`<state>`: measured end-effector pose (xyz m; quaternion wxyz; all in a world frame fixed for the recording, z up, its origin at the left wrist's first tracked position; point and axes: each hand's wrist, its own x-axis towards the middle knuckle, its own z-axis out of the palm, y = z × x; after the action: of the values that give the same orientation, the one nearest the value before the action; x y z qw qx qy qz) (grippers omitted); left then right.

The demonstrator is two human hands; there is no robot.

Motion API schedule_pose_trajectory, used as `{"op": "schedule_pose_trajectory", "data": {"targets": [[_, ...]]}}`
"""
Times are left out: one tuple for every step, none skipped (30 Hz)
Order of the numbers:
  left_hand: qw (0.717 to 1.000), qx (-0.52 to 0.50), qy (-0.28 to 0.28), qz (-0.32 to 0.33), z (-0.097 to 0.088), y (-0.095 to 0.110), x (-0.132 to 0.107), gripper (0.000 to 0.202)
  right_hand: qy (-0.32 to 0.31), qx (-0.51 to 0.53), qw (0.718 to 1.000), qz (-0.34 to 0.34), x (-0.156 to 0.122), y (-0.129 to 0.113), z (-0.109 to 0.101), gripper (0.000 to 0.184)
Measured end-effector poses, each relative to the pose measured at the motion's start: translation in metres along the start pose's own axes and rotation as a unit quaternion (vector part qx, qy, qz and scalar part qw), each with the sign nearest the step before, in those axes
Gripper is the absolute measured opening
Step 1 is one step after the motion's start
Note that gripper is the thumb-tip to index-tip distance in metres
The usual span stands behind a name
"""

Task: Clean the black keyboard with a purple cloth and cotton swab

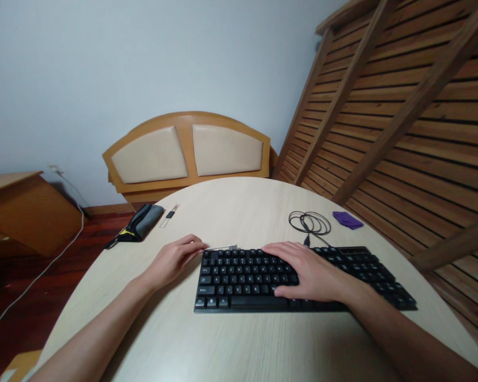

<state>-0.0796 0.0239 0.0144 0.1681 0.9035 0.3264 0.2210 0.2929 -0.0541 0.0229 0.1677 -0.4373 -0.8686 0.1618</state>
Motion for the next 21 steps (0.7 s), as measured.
{"op": "schedule_pose_trajectory", "data": {"targets": [[1.000,0.007,0.000,-0.001,-0.002,-0.001,-0.001,0.033,-0.001,0.002,1.000,0.000,0.000,0.000,0.000,0.080],[1.000,0.011,-0.003,-0.001,-0.004,-0.002,-0.001,0.034,-0.002,0.005,1.000,0.000,0.000,0.000,0.000,0.080],[1.000,0.014,-0.006,-0.003,-0.007,-0.004,-0.002,0.034,-0.003,0.006,1.000,0.001,0.000,-0.001,-0.001,0.080],[1.000,0.016,-0.009,-0.005,-0.009,-0.005,-0.002,0.033,-0.006,0.005,1.000,0.002,0.000,-0.001,-0.001,0.080],[1.000,0.016,-0.011,-0.006,-0.011,-0.007,-0.003,0.033,-0.010,0.002,1.000,0.004,0.000,0.000,-0.003,0.081],[1.000,0.014,-0.012,-0.007,-0.012,-0.009,-0.003,0.033,-0.015,-0.003,1.000,0.007,-0.001,0.001,-0.004,0.082],[1.000,0.012,-0.012,-0.008,-0.012,-0.011,-0.004,0.033,-0.021,-0.008,1.000,0.014,-0.003,0.002,-0.006,0.086],[1.000,0.010,-0.012,-0.009,-0.012,-0.012,-0.004,0.033,-0.027,-0.014,0.999,0.024,-0.005,0.004,-0.008,0.090],[1.000,0.008,-0.012,-0.010,-0.012,-0.013,-0.004,0.033,-0.033,-0.019,0.999,0.038,-0.008,0.006,-0.010,0.095],[1.000,0.008,-0.011,-0.012,-0.011,-0.014,-0.004,0.033,-0.039,-0.024,0.997,0.055,-0.011,0.009,-0.012,0.101],[1.000,0.010,-0.009,-0.016,-0.010,-0.014,-0.004,0.033,-0.045,-0.029,0.996,0.074,-0.014,0.011,-0.015,0.106],[1.000,0.013,-0.007,-0.019,-0.010,-0.015,-0.004,0.032,-0.051,-0.033,0.994,0.092,-0.017,0.013,-0.017,0.111],[1.000,0.016,-0.005,-0.022,-0.009,-0.015,-0.004,0.031,-0.058,-0.035,0.992,0.108,-0.019,0.015,-0.018,0.114],[1.000,0.019,-0.002,-0.024,-0.009,-0.015,-0.005,0.031,-0.065,-0.036,0.990,0.121,-0.021,0.016,-0.020,0.115],[1.000,0.020,0.000,-0.024,-0.009,-0.015,-0.005,0.030,-0.071,-0.037,0.988,0.131,-0.022,0.016,-0.020,0.116],[1.000,0.020,0.002,-0.023,-0.008,-0.015,-0.004,0.030,-0.075,-0.037,0.987,0.137,-0.022,0.016,-0.020,0.114],[1.000,0.021,0.004,-0.022,-0.008,-0.015,-0.004,0.030,-0.078,-0.036,0.987,0.137,-0.021,0.015,-0.019,0.112],[1.000,0.021,0.006,-0.021,-0.007,-0.014,-0.004,0.030,-0.078,-0.035,0.987,0.134,-0.020,0.013,-0.017,0.109],[1.000,0.023,0.007,-0.020,-0.007,-0.013,-0.004,0.031,-0.076,-0.033,0.989,0.126,-0.018,0.012,-0.015,0.106],[1.000,0.024,0.009,-0.019,-0.007,-0.012,-0.003,0.031,-0.073,-0.030,0.990,0.117,-0.016,0.010,-0.013,0.104],[1.000,0.025,0.010,-0.017,-0.006,-0.010,-0.003,0.032,-0.070,-0.026,0.991,0.108,-0.014,0.008,-0.011,0.102]]}}
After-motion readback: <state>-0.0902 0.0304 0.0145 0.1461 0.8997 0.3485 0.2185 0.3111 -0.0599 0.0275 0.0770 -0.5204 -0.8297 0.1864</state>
